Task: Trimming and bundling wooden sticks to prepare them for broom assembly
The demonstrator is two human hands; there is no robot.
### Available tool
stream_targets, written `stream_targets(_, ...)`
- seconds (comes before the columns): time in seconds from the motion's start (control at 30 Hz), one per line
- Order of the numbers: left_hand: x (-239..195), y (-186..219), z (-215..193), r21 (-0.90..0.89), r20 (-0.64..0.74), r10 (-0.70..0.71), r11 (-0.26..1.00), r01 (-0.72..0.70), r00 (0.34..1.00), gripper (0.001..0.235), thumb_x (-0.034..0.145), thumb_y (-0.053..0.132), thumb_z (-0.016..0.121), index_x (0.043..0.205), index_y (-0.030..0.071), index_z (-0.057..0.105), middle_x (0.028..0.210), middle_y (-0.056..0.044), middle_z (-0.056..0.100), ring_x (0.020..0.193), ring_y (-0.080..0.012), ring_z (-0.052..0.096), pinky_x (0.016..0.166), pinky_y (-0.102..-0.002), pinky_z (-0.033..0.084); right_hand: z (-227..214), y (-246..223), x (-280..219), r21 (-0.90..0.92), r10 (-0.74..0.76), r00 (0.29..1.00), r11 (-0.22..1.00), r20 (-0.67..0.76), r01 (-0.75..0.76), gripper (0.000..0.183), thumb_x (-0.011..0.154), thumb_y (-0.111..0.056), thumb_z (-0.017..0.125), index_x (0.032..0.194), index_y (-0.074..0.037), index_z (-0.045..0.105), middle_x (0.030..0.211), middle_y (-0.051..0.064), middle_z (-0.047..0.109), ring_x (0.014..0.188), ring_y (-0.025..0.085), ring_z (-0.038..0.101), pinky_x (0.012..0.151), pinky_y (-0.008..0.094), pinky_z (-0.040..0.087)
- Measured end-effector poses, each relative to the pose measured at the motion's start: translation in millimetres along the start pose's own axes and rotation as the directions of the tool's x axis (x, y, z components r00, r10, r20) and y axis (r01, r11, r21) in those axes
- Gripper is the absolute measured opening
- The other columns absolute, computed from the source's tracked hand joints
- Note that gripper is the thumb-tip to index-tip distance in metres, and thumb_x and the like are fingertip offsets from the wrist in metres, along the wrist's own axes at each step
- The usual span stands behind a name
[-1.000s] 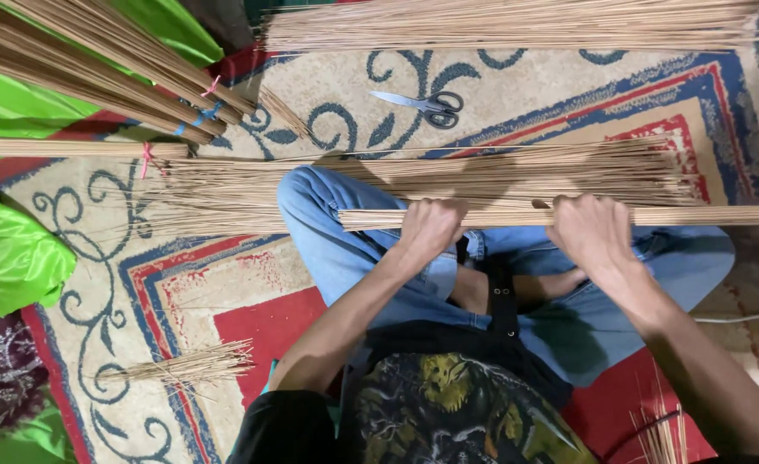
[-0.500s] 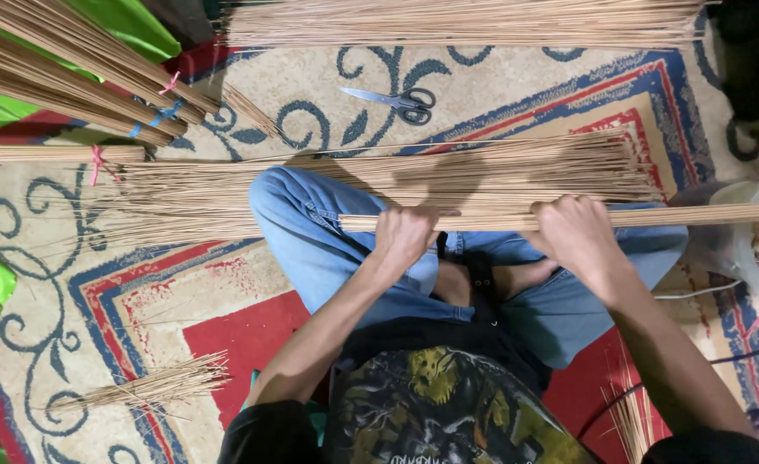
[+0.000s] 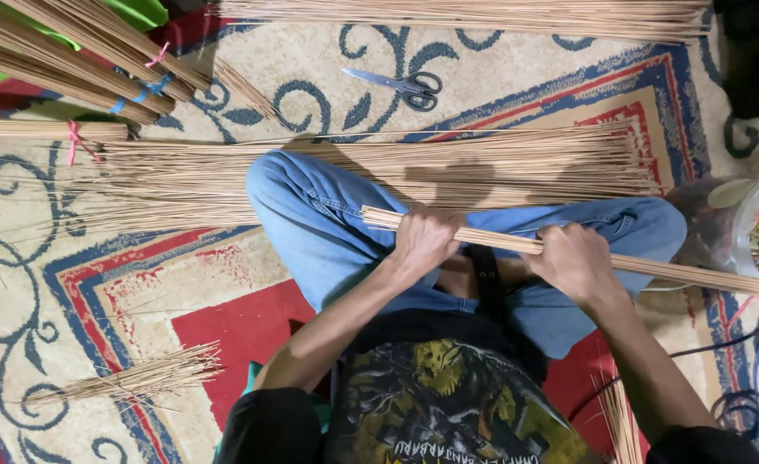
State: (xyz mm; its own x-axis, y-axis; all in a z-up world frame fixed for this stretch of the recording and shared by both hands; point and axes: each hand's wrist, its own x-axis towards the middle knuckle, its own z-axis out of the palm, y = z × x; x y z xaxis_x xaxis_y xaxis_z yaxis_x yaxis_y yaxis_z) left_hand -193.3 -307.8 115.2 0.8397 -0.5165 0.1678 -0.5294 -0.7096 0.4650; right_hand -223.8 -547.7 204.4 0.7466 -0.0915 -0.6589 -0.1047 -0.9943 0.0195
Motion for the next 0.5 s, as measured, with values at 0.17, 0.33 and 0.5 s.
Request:
stream_targets(0.17,-19,-7,15,0.009,-0.018,0.062,0.998,-0.062,0.998,0.007,0.074,0.021,0.067,0.071,0.019,0.061,0.062,-0.001,0.064,0.065,-0.0272,0.071,0.062,-0.040,0.060,-40,-41,-20,0.168,-0.097,0.978,0.984,0.183,0.066,0.048,0.082,-0.044,0.064,0.096,0.000,0.079,0.096,0.033,0.077,0.102,0.055,0.070,0.087,0.061,0.056)
stream_targets(0.33,-15,-2,31,0.095,-0.033,0.132,0.987,-0.129,0.991,0.010,0.071,0.021,0.071,0.072,0.023,0.062,0.064,0.002,0.064,0.068,-0.0208,0.071,0.066,-0.034,0.058,-33,-44,-9,0.301,-0.156,0.956,0.950,0.249,0.077,0.046,0.083,-0.041,0.065,0.077,0.002,0.076,0.082,0.032,0.076,0.093,0.053,0.072,0.075,0.056,0.055)
stream_targets(0.5,-1,5,26,-0.069,0.323,0.081,0.996,-0.061,0.943,0.018,0.084,0.028,0.073,0.095,0.015,0.068,0.074,-0.008,0.071,0.073,-0.0344,0.076,0.065,-0.049,0.060,45,-5,26,0.074,-0.014,0.988,0.997,0.156,0.002,0.044,0.087,-0.046,0.059,0.094,-0.009,0.082,0.089,0.021,0.079,0.095,0.045,0.076,0.079,0.054,0.060)
